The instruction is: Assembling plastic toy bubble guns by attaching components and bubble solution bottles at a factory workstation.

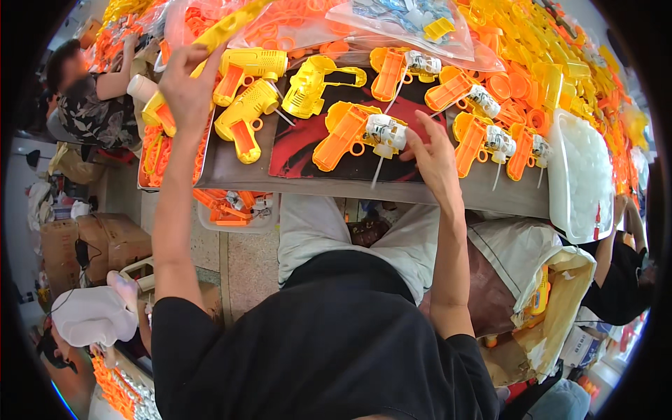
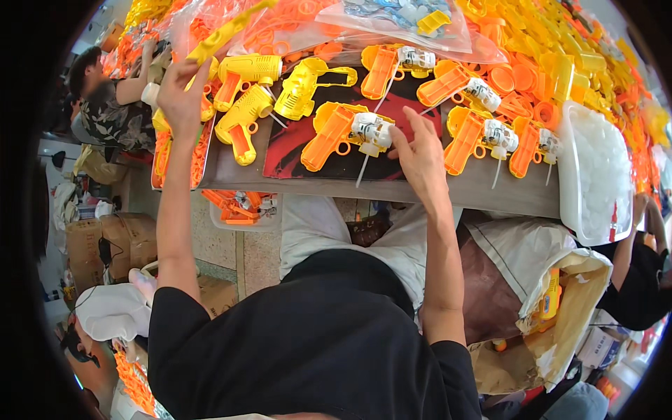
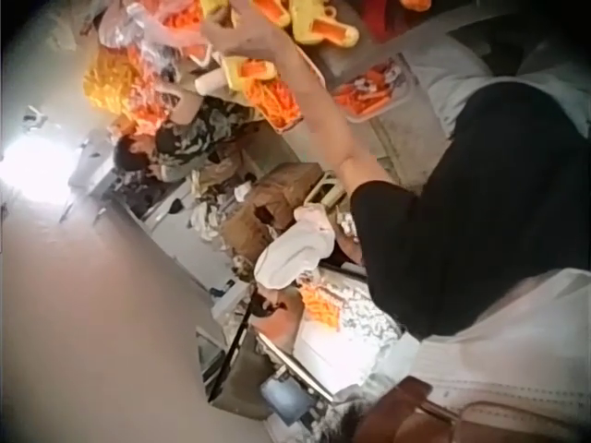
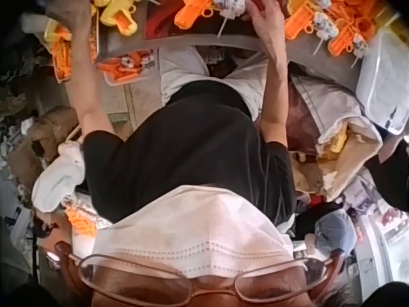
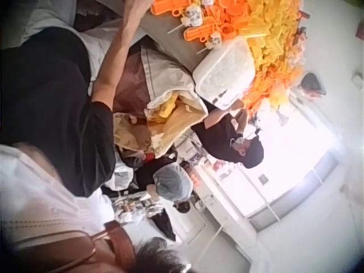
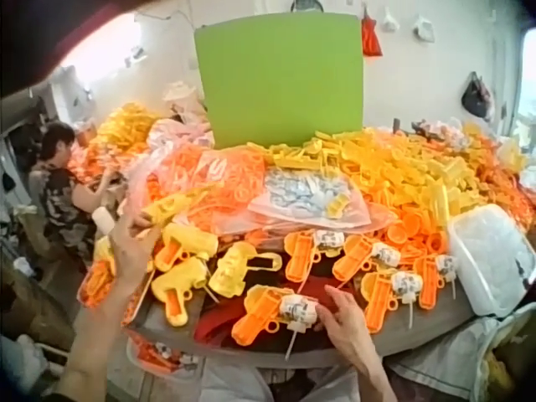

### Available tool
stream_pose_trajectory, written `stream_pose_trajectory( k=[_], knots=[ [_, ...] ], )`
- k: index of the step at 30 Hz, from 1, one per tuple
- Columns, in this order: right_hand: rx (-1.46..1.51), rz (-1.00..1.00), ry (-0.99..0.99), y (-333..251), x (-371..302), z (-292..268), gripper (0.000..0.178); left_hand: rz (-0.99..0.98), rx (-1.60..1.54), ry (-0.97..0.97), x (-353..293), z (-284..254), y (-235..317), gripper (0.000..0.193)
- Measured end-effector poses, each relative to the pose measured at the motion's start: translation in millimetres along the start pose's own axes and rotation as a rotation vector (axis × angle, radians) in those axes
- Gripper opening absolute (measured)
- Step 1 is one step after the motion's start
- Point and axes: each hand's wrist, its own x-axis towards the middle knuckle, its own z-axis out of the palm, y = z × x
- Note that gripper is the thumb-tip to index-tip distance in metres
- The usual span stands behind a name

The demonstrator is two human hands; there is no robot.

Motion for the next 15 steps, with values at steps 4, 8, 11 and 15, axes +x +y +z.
stream_pose_trajectory(
  k=[4, 8, 11, 15],
  knots=[
    [-0.043, -0.116, 0.176, -11.4, 2.0, -3.9, 0.016, 0.039, 0.02, 0.166, 32.7, 53.7, -29.3, 0.024],
    [-0.034, -0.135, 0.237, -22.8, -9.2, -5.1, 0.015, 0.126, 0.045, 0.225, 55.1, 82.0, -30.4, 0.024],
    [0.002, -0.15, 0.273, -24.0, -19.1, -1.8, 0.013, 0.144, 0.026, 0.214, 58.7, 97.1, -35.8, 0.025],
    [0.081, -0.078, 0.26, -21.2, -28.8, 3.3, 0.01, 0.087, 0.077, 0.135, 55.2, 93.9, -41.4, 0.025]
  ],
)
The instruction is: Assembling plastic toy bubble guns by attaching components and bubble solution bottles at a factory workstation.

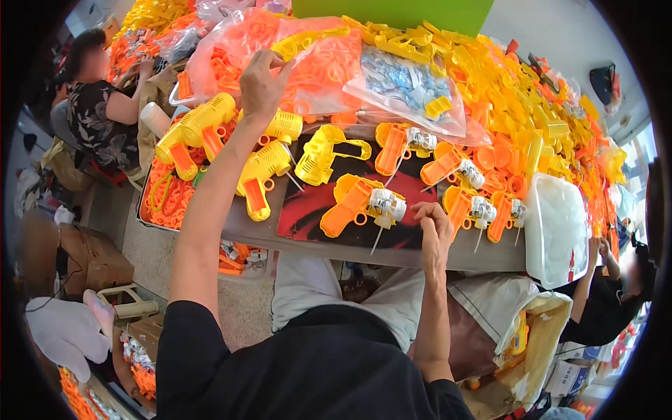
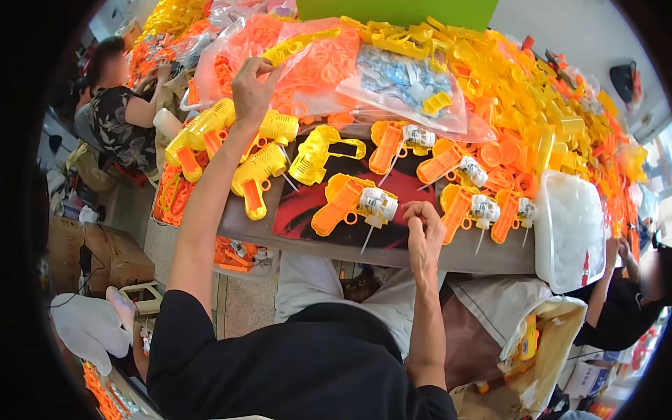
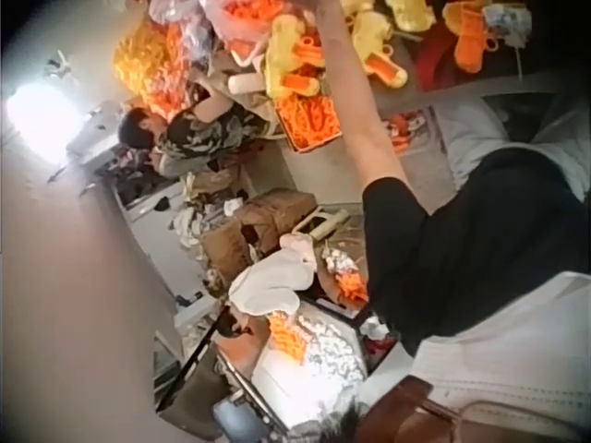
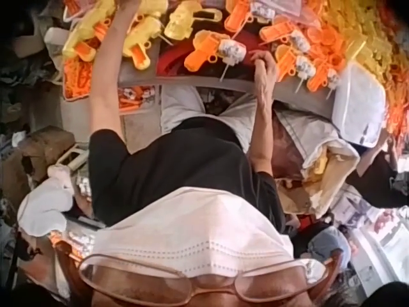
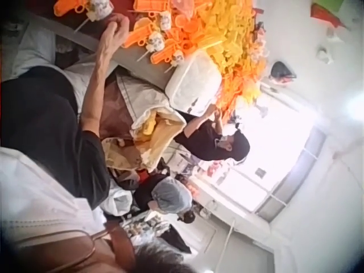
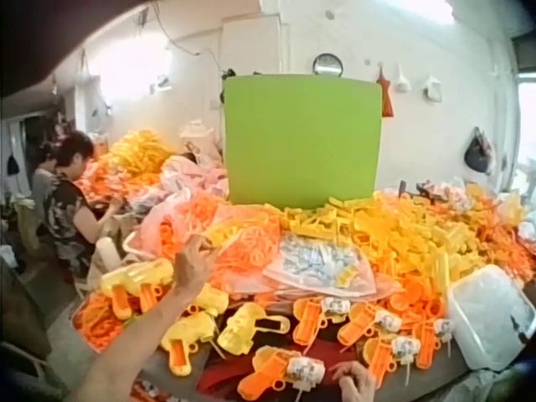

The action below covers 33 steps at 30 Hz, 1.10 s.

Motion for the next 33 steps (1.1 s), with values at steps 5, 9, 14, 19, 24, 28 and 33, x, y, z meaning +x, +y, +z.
stream_pose_trajectory(
  k=[5, 9, 14, 19, 24, 28, 33],
  knots=[
    [0.097, -0.043, -0.003, 4.1, 2.3, 7.8, 0.008, 0.07, -0.07, 0.013, 16.1, 30.0, 9.4, 0.025],
    [-0.081, -0.068, 0.052, -9.0, 15.8, 24.9, 0.018, 0.158, 0.023, -0.121, 21.0, 49.7, 21.1, 0.023],
    [-0.525, -0.357, 0.024, -9.2, 20.9, 38.7, 0.041, 0.214, 0.106, -0.366, -11.8, 55.5, 71.8, 0.022],
    [-0.592, -0.356, -0.099, 1.7, 12.4, 46.4, 0.051, -0.045, -0.022, -0.89, -125.1, -18.5, 104.5, 0.026],
    [-0.478, -0.32, -0.116, 7.8, 12.9, 42.0, 0.051, -0.258, -0.249, -0.808, -152.6, -36.7, 126.4, 0.027],
    [-0.308, -0.356, -0.136, 14.2, 16.4, 35.3, 0.058, -0.596, -0.557, -0.696, -158.5, -30.2, 131.6, 0.021],
    [-0.23, -0.414, 0.043, 12.0, 14.7, 44.8, 0.061, -0.736, -0.744, -0.586, -155.7, -18.1, 153.5, 0.023]
  ],
)
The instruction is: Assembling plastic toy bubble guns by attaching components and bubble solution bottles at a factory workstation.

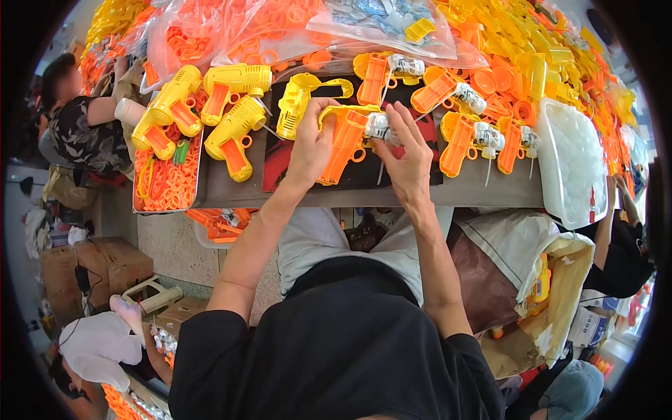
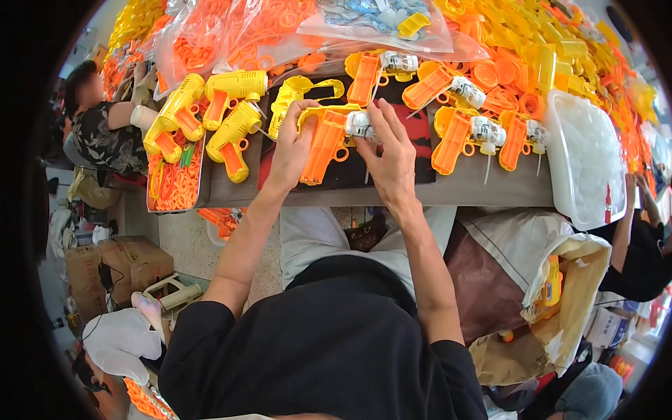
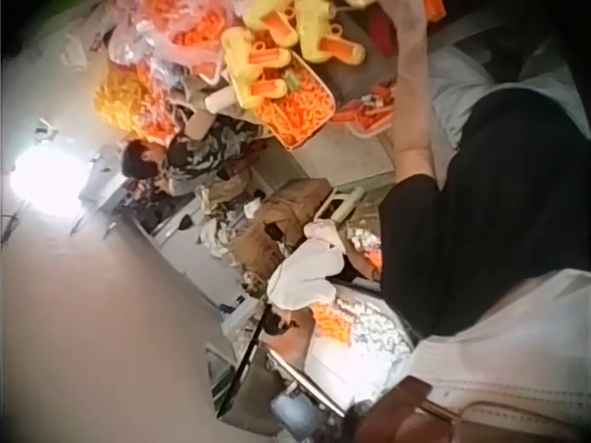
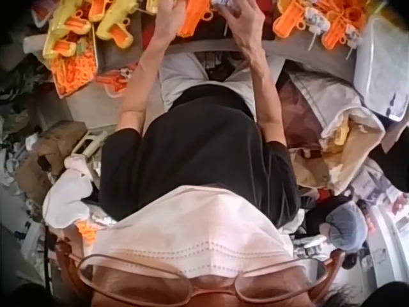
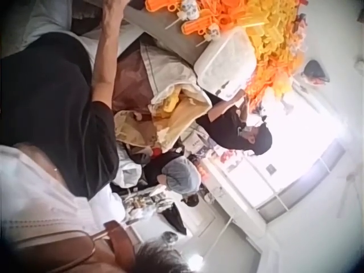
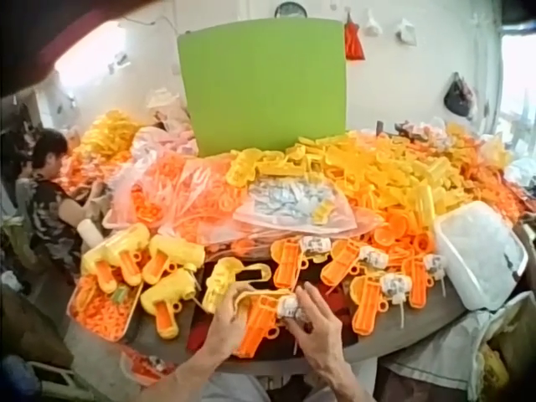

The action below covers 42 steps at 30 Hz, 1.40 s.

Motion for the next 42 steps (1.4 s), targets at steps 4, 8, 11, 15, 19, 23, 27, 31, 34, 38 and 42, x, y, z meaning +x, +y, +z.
stream_pose_trajectory(
  k=[4, 8, 11, 15, 19, 23, 27, 31, 34, 38, 42],
  knots=[
    [-0.055, -0.012, 0.14, -6.8, -0.3, 2.0, 0.059, 0.57, 0.494, 0.113, 3.8, 1.4, 25.7, 0.054],
    [-0.256, -0.071, 0.221, -10.8, -4.6, 3.2, 0.052, 0.64, 0.616, 0.257, 11.4, -2.4, 45.0, 0.053],
    [-0.324, -0.044, 0.254, 5.7, -2.5, -2.3, 0.046, 0.795, 0.706, 0.493, 29.0, -28.7, 43.9, 0.04],
    [-0.515, -0.109, 0.019, 29.3, 4.8, -5.8, 0.052, 0.241, -0.033, 0.655, 47.0, -59.6, 34.4, 0.022],
    [-0.249, -0.036, 0.181, 7.3, 6.0, -18.9, 0.051, -0.035, -0.333, 0.33, 27.7, -44.5, 34.2, 0.024],
    [0.602, 0.463, -0.027, -40.0, 17.2, -41.3, 0.043, -0.246, -0.414, -0.043, 8.9, -22.1, 43.6, 0.024],
    [0.88, 0.661, -0.277, -15.9, 6.2, -47.9, 0.042, 0.291, 0.268, -0.124, 5.4, 6.6, 34.5, 0.028],
    [0.894, 0.63, -0.014, -3.7, -6.5, -47.2, 0.034, 0.708, 0.58, 0.213, -19.6, 31.1, 43.6, 0.025],
    [0.888, 0.467, 0.059, -2.9, -11.1, -41.9, 0.031, 0.579, 0.59, -0.03, -37.2, 44.9, 45.6, 0.022],
    [0.745, 0.374, -0.017, -17.7, -14.1, -37.2, 0.025, 0.352, 0.52, -0.119, -43.1, 28.8, 49.6, 0.02],
    [0.242, 0.011, 0.286, -25.8, -19.7, -57.4, 0.028, 0.274, 0.393, -0.344, -53.6, 34.3, 83.8, 0.017]
  ],
)
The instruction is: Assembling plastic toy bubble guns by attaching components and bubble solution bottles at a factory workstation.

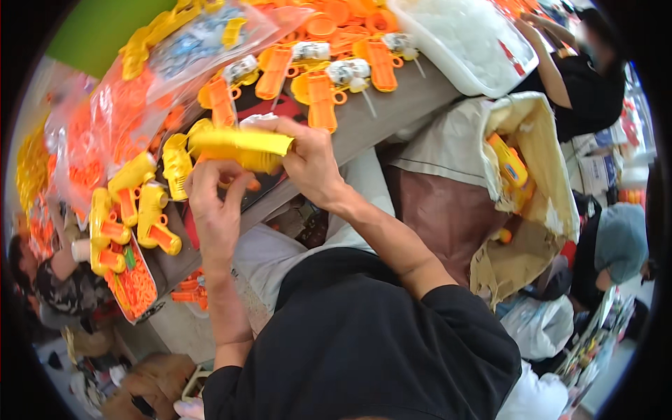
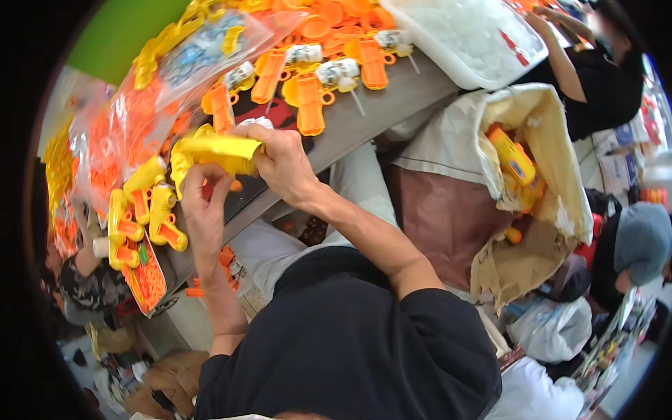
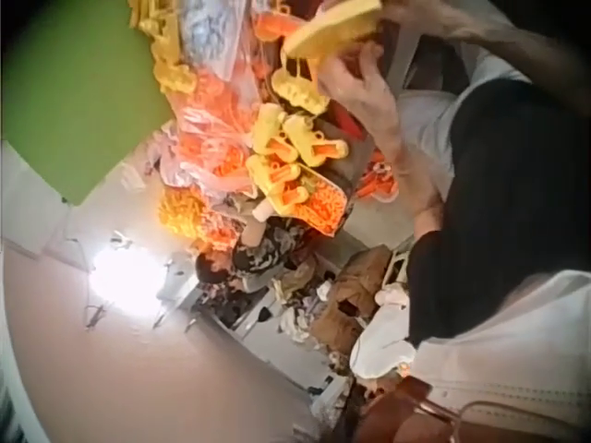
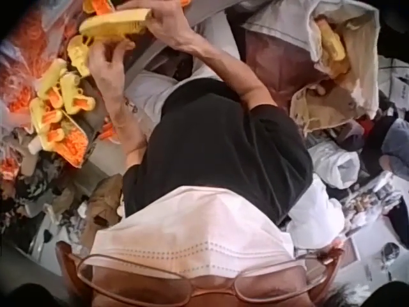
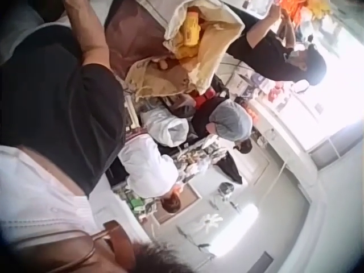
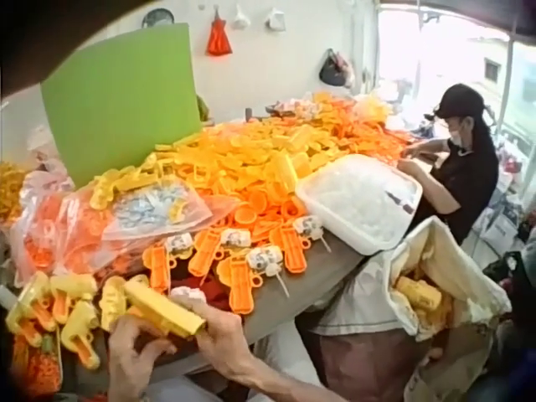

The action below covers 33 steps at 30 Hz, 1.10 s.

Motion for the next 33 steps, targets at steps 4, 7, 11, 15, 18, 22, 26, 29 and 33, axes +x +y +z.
stream_pose_trajectory(
  k=[4, 7, 11, 15, 18, 22, 26, 29, 33],
  knots=[
    [-0.182, -0.105, 0.457, -32.4, 16.7, -66.8, 0.027, 0.478, -0.009, -0.283, -16.9, -3.5, 57.7, 0.015],
    [-0.315, -0.464, 0.573, -44.0, -32.2, -111.6, 0.027, -0.087, -0.349, 0.017, -21.5, -24.5, 22.1, 0.011],
    [-0.108, 0.416, 0.745, -21.7, -146.0, -125.7, 0.032, -0.228, -0.567, 0.237, -23.4, -18.2, -51.1, 0.01],
    [0.083, 0.548, 0.868, 32.2, -172.3, -118.1, 0.035, -0.327, -0.385, 0.232, -41.1, -9.8, -83.4, 0.012],
    [0.066, 0.472, 0.848, 89.1, -134.9, -115.1, 0.034, -0.365, -0.285, 0.289, -48.5, -3.2, -81.5, 0.013],
    [-0.103, 0.492, 0.999, 179.8, -107.0, -165.9, 0.03, -0.27, -0.064, 0.271, -48.7, 14.7, -79.8, 0.011],
    [0.233, 0.457, 1.046, 183.4, -74.0, -153.2, 0.026, -0.245, -0.011, 0.314, -64.1, 13.2, -87.9, 0.01],
    [0.25, 0.387, 1.01, 202.8, -78.8, -160.5, 0.026, -0.25, -0.016, 0.356, -62.8, 12.7, -89.1, 0.011],
    [0.303, 0.357, 1.049, 199.6, -57.9, -160.8, 0.035, -0.271, -0.01, 0.369, -55.8, 13.4, -97.3, 0.011]
  ],
)
